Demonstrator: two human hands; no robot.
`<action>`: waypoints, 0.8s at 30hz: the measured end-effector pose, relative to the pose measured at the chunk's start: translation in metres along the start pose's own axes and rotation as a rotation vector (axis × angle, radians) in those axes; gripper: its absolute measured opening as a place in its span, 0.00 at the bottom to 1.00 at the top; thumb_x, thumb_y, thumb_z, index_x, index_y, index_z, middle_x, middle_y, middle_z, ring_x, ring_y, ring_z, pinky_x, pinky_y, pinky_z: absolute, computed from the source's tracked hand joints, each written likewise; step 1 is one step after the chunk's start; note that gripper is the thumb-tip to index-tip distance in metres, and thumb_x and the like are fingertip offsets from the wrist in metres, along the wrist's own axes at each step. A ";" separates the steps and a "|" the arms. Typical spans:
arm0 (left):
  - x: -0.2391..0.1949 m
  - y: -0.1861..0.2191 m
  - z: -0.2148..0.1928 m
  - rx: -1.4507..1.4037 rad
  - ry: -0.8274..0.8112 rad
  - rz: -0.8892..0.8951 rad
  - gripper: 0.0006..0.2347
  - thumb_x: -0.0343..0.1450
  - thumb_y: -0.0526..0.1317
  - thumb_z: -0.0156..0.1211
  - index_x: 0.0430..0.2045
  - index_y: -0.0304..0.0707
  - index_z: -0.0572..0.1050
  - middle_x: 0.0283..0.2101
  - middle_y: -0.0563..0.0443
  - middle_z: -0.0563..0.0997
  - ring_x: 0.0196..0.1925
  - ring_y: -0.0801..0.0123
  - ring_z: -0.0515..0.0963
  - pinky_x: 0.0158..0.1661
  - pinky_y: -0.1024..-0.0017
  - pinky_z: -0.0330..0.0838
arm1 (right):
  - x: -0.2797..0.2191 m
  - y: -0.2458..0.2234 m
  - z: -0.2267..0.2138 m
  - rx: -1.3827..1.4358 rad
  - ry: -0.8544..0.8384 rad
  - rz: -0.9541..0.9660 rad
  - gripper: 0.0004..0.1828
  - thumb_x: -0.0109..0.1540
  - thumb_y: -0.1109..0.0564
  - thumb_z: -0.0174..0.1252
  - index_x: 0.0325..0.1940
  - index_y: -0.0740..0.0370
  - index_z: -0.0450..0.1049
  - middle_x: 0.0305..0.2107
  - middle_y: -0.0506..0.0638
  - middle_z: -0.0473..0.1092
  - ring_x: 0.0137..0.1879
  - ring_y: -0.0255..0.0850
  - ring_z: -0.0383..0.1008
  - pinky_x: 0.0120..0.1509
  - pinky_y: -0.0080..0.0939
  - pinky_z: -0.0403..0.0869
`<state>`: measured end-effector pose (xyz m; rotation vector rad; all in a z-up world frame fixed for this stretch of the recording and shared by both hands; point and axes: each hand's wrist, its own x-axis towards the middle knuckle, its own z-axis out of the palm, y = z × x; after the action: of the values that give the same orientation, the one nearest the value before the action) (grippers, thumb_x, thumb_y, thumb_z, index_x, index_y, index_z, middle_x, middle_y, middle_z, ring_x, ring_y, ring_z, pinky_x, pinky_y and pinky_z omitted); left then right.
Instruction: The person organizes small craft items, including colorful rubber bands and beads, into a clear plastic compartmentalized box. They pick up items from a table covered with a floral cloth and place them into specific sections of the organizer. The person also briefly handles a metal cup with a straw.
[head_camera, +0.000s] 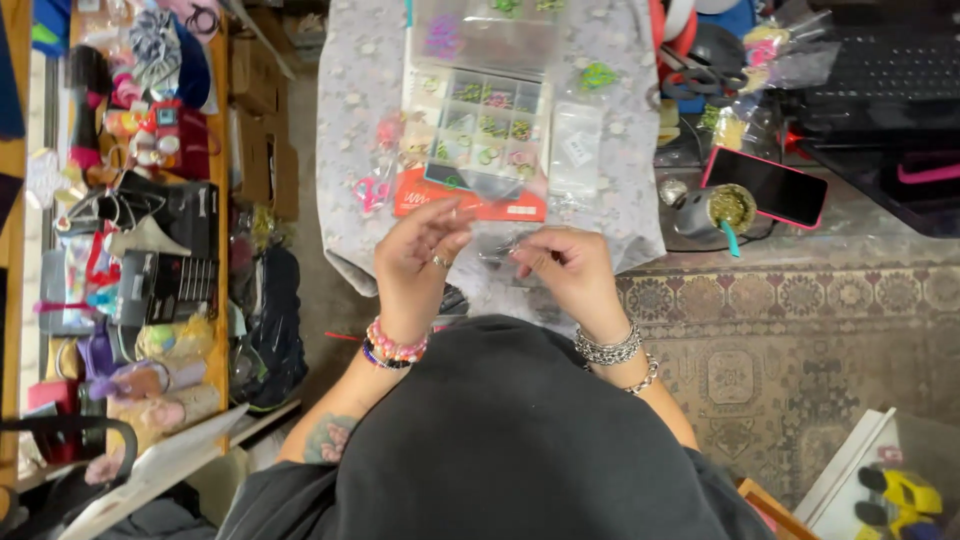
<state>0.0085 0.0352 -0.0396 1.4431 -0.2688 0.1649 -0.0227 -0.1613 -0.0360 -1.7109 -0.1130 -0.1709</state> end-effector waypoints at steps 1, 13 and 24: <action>-0.002 -0.002 0.003 -0.026 -0.012 -0.038 0.12 0.72 0.26 0.64 0.50 0.25 0.77 0.40 0.35 0.82 0.44 0.60 0.84 0.50 0.61 0.80 | -0.001 0.001 -0.003 -0.070 -0.011 -0.024 0.08 0.61 0.53 0.69 0.28 0.54 0.83 0.17 0.44 0.75 0.24 0.29 0.65 0.33 0.28 0.66; -0.018 0.003 0.016 0.337 -0.060 0.114 0.10 0.69 0.37 0.71 0.43 0.40 0.81 0.28 0.50 0.83 0.30 0.63 0.82 0.40 0.67 0.75 | -0.009 -0.023 -0.027 -0.210 0.132 -0.151 0.02 0.62 0.61 0.69 0.38 0.56 0.84 0.27 0.48 0.77 0.31 0.35 0.70 0.38 0.33 0.69; -0.017 0.014 0.022 0.637 -0.368 0.183 0.26 0.61 0.41 0.75 0.54 0.38 0.76 0.36 0.44 0.84 0.36 0.53 0.85 0.40 0.57 0.78 | -0.004 -0.025 -0.024 -0.460 -0.174 -0.442 0.07 0.67 0.67 0.51 0.40 0.64 0.76 0.26 0.56 0.72 0.31 0.59 0.75 0.38 0.50 0.75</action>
<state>-0.0132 0.0162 -0.0289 2.0818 -0.6966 0.1379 -0.0324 -0.1808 -0.0093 -2.1390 -0.6233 -0.3979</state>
